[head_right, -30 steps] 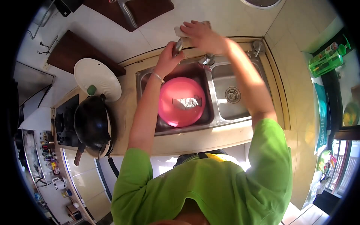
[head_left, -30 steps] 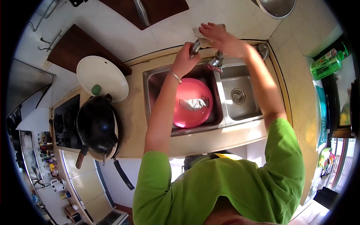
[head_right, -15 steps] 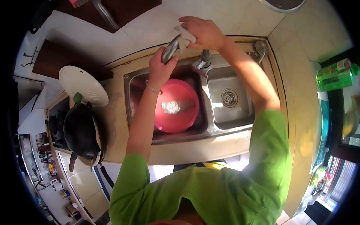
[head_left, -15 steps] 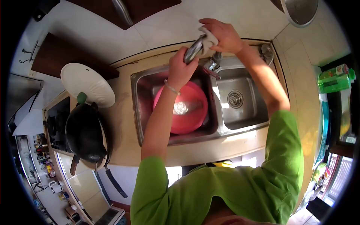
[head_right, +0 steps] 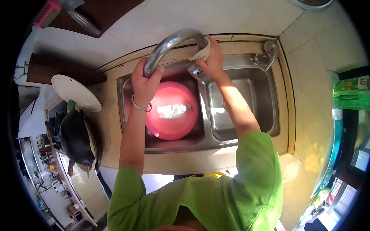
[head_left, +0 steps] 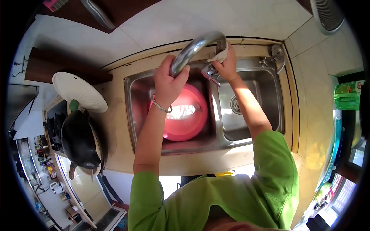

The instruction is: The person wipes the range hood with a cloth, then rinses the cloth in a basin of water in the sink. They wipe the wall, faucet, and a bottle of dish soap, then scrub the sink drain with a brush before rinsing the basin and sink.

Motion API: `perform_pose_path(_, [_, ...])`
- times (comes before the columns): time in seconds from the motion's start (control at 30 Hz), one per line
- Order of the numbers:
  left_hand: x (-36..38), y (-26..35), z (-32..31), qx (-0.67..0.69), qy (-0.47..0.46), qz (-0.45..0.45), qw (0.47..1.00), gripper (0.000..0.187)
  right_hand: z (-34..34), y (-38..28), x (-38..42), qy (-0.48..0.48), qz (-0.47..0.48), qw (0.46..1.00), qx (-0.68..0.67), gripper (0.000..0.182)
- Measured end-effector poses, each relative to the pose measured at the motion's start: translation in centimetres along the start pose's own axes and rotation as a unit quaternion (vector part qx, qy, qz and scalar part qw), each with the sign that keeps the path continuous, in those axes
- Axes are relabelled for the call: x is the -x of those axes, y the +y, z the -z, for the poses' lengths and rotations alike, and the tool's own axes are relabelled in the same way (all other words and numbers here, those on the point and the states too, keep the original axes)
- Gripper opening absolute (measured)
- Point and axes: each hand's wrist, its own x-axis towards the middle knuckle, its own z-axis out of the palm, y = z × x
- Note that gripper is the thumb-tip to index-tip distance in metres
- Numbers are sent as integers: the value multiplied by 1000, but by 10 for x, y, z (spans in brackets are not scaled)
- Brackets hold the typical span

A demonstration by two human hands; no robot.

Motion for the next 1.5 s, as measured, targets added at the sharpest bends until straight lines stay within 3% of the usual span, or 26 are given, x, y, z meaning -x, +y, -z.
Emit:
perform_pose_path(0.07, [2, -5, 0, 8, 6, 38, 999, 14, 8, 1, 6, -27, -13, 1000, 1, 64])
perform_pose_path(0.17, [2, -6, -1, 30, 10, 43, 999, 14, 26, 5, 25, -69, 64, 995, 41, 61])
perform_pose_path(0.23, [-2, -4, 1, 23, 1, 43, 999, 14, 38, 4, 43, -59, -64, 996, 3, 52])
perform_pose_path(0.27, [0, -4, 1, 18, -12, 46, 999, 14, 44, 2, 45, -60, -70, 996, 4, 52])
perform_pose_path(0.33, [0, -4, -1, 26, -12, 36, 999, 15, 52, 7, 30, -48, -195, 979, -23, 53])
perform_pose_path(0.37, [2, -5, -1, 27, -8, 39, 999, 15, 57, 13, 24, -75, -298, 951, 30, 56])
perform_pose_path(0.4, [1, -7, -1, 29, -3, 39, 999, 15, 58, 16, 21, -74, -301, 950, 32, 56])
perform_pose_path(0.47, [2, -6, -2, 33, -4, 35, 999, 15, 58, 16, 21, 82, -298, 951, 26, 57])
perform_pose_path(0.5, [0, -6, -2, 36, -1, 26, 999, 15, 54, 16, 22, 120, -288, 949, 38, 47])
perform_pose_path(0.6, [0, -6, -2, 45, -5, 26, 999, 15, 22, 15, 30, 134, -232, 963, -17, 45])
perform_pose_path(0.63, [0, -6, -2, 47, -9, 28, 998, 15, 11, 4, 36, 45, -321, 946, -1, 50])
perform_pose_path(0.67, [0, -6, -2, 46, -9, 24, 999, 15, -8, 7, 46, 71, -173, 982, 6, 55])
perform_pose_path(0.73, [0, -7, -2, 45, -11, 19, 999, 15, -16, -8, 54, 109, -238, 961, -91, 59])
perform_pose_path(0.87, [1, -7, -1, 58, -29, 16, 998, 15, -28, -28, 71, 154, -274, 947, -58, 48])
perform_pose_path(0.93, [-1, -8, -1, 58, -37, 11, 998, 15, -41, -30, 78, 267, -304, 895, -186, 40])
perform_pose_path(0.97, [0, -8, -1, 65, -41, 10, 997, 15, -43, -32, 80, 291, -290, 893, -184, 28])
perform_pose_path(1.0, [0, -8, 0, 71, -43, 10, 997, 15, -42, -33, 82, 293, -292, 892, -183, 28])
perform_pose_path(1.07, [-1, -6, 1, 70, -49, 8, 996, 15, -39, -33, 86, 271, -224, 935, -38, 26])
perform_pose_path(1.13, [0, -6, 1, 73, -55, 7, 996, 15, -39, -29, 87, 300, -194, 934, -25, 26])
perform_pose_path(1.23, [-1, -7, 0, 65, -53, -3, 996, 16, -28, -29, 89, 238, -94, 952, 169, 28])
perform_pose_path(1.27, [-2, -7, -1, 71, -47, -10, 996, 16, -25, -26, 92, 238, -92, 952, 170, 28])
perform_pose_path(1.33, [-1, -8, -1, 76, -42, -16, 996, 16, -19, -24, 103, 82, -35, 970, 227, 21])
perform_pose_path(1.43, [-1, -7, 9, 58, -89, 22, 994, 18, -7, -31, 100, 35, -44, 983, 176, 19])
perform_pose_path(1.5, [-3, 1, 21, 254, -158, 63, 952, 30, 7, -35, 113, 15, -81, 984, 155, 21])
